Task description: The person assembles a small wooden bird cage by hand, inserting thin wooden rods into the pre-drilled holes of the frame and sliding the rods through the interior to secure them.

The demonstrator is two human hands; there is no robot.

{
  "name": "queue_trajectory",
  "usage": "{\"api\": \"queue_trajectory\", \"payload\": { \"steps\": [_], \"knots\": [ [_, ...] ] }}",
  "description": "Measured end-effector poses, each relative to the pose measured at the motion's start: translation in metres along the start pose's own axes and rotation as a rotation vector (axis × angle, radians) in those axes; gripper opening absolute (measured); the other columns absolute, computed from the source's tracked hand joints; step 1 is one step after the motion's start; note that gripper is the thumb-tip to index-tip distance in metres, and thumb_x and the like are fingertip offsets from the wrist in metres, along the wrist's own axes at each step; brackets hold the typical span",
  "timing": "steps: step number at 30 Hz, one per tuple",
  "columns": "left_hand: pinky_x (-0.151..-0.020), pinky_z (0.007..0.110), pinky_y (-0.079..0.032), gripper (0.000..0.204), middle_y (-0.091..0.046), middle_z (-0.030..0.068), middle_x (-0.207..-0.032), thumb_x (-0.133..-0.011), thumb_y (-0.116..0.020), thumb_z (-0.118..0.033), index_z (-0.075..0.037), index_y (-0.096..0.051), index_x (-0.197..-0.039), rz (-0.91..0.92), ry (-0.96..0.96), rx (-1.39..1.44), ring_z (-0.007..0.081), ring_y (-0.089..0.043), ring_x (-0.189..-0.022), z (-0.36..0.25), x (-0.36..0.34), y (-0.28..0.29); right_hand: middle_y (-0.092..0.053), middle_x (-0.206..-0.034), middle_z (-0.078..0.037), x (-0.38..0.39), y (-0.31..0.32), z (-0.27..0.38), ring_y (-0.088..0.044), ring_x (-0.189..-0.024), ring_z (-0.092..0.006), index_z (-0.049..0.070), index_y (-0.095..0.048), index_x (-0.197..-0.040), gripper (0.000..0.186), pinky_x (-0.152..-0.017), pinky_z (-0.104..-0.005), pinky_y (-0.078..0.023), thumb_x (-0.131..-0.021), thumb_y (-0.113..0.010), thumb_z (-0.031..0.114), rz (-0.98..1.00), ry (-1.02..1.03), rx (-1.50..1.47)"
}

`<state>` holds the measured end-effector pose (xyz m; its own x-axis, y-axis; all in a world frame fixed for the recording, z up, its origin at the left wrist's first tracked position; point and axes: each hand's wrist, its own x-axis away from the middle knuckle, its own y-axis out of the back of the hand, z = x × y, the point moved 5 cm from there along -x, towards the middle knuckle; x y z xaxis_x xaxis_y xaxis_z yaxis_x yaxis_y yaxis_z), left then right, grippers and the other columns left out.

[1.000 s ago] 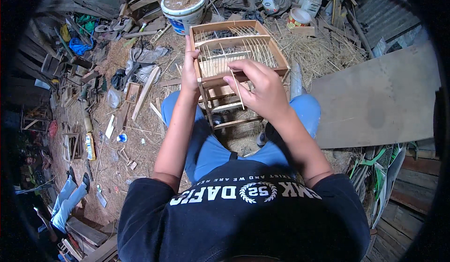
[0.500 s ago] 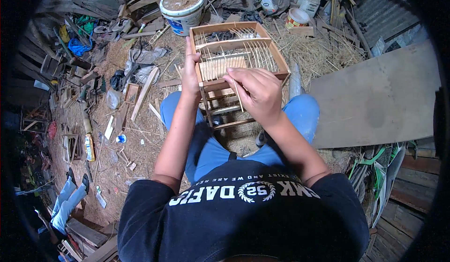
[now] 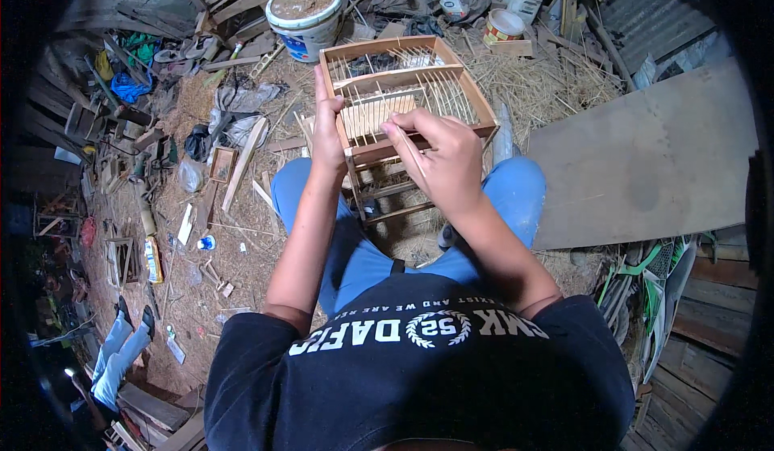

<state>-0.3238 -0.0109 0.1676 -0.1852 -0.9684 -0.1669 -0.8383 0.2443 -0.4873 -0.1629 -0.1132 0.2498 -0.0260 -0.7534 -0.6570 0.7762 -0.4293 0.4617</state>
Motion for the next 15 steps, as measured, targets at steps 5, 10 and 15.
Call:
{"api": "queue_trajectory", "payload": {
  "steps": [5, 10, 15],
  "knots": [
    [-0.116, 0.052, -0.052, 0.084, -0.031, 0.0201, -0.172, -0.099, -0.033, -0.014, -0.021, 0.001, -0.175, 0.022, 0.023, 0.053, 0.0395, -0.055, -0.144, 0.001, 0.003, -0.001, -0.079, -0.088, -0.013, 0.002, -0.002, -0.002, -0.076, -0.076, -0.0313, 0.004, -0.076, -0.095, 0.015, -0.071, -0.0384, -0.057, -0.092, -0.083, 0.017, 0.028, -0.072, -0.035],
    [-0.116, 0.052, -0.053, 0.084, -0.031, 0.0207, -0.171, -0.099, -0.034, -0.015, -0.021, 0.001, -0.175, -0.011, 0.014, 0.012, 0.0397, -0.056, -0.143, -0.006, 0.012, -0.007, -0.078, -0.093, -0.015, 0.008, 0.006, -0.007, -0.076, -0.085, -0.0381, 0.004, -0.075, -0.103, 0.018, -0.078, -0.0457, -0.058, -0.094, -0.079, 0.02, 0.187, -0.134, -0.184],
    [-0.117, 0.049, -0.052, 0.086, -0.031, 0.02, -0.171, -0.097, -0.034, -0.015, -0.016, 0.001, -0.175, -0.009, 0.001, -0.006, 0.037, -0.055, -0.143, -0.004, 0.02, -0.008, -0.079, -0.101, -0.011, 0.005, 0.027, -0.01, -0.076, -0.097, -0.0188, 0.001, -0.076, -0.115, 0.016, -0.082, -0.0321, -0.058, -0.102, -0.069, 0.008, 0.459, -0.175, -0.204]
  ]
}}
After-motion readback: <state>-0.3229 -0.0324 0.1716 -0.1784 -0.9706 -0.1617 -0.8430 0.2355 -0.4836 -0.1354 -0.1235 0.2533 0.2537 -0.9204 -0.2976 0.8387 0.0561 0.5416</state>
